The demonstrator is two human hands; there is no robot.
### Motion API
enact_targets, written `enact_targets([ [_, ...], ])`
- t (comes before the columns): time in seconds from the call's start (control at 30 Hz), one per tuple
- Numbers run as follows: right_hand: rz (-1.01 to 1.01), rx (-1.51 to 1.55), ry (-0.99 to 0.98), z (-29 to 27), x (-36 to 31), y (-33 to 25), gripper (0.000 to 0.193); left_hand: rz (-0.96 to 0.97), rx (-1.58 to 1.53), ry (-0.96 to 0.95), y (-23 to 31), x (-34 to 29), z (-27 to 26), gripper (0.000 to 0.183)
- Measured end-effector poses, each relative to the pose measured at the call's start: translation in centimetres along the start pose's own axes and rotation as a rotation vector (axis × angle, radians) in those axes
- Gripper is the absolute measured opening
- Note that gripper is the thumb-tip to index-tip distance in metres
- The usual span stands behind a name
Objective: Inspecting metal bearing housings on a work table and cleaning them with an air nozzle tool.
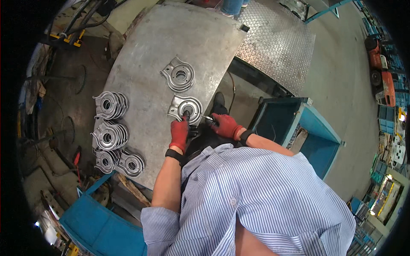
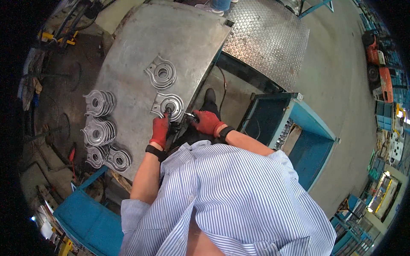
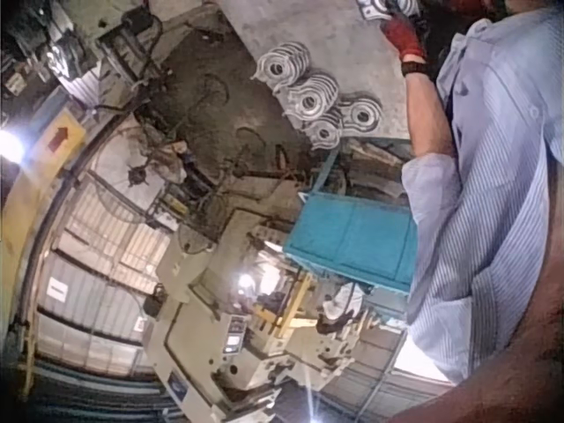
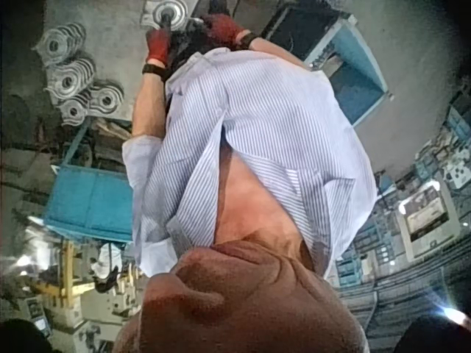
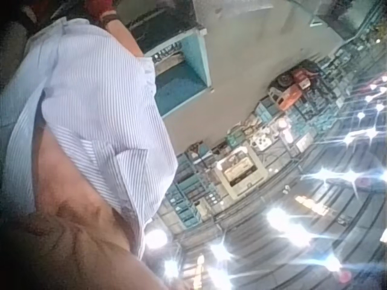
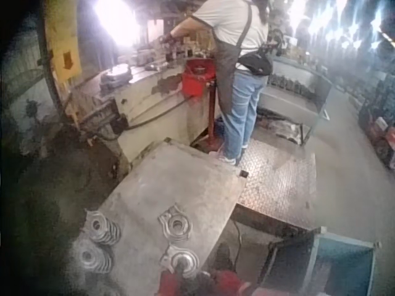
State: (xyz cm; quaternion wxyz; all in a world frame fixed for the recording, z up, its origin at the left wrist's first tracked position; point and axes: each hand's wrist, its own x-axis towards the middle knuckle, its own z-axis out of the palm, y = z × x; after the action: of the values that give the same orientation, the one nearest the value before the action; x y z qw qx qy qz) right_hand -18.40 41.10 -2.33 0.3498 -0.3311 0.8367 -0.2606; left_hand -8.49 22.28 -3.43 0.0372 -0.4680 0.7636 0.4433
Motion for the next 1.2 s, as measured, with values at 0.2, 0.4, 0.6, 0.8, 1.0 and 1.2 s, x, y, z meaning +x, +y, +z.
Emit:
enact_targets([
  [0.2,-0.045,-0.003,0.042,1.2,0.1,1.6,0.053,-0.108,-0.172,-0.046,4.5,-2.2,-1.7,0.048],
  [0.4,-0.009,-0.019,0.101,1.2,0.3,0.5,0.053,0.065,0.090,0.054,-1.5,0.5,1.1,0.040],
  [0.6,-0.032,-0.034,0.234,-0.5,0.1,-0.7,0.051,-0.017,-0.136,-0.037,-1.4,-0.8,-1.3,0.042],
  [0.8,-0.109,0.124,0.310,-0.3,-0.4,1.6,0.038,-0.095,-0.487,-0.006,-1.7,-6.7,-11.8,0.040],
  [1.0,-0.061,0.070,0.193,0.0,0.2,2.2,0.041,-0.325,-0.502,0.203,-12.7,-10.0,-19.6,0.045],
  [1.2,-0.108,-0.056,0.241,0.5,0.2,3.2,0.052,-0.334,-0.258,0.302,-11.9,-10.8,-24.6,0.040],
])
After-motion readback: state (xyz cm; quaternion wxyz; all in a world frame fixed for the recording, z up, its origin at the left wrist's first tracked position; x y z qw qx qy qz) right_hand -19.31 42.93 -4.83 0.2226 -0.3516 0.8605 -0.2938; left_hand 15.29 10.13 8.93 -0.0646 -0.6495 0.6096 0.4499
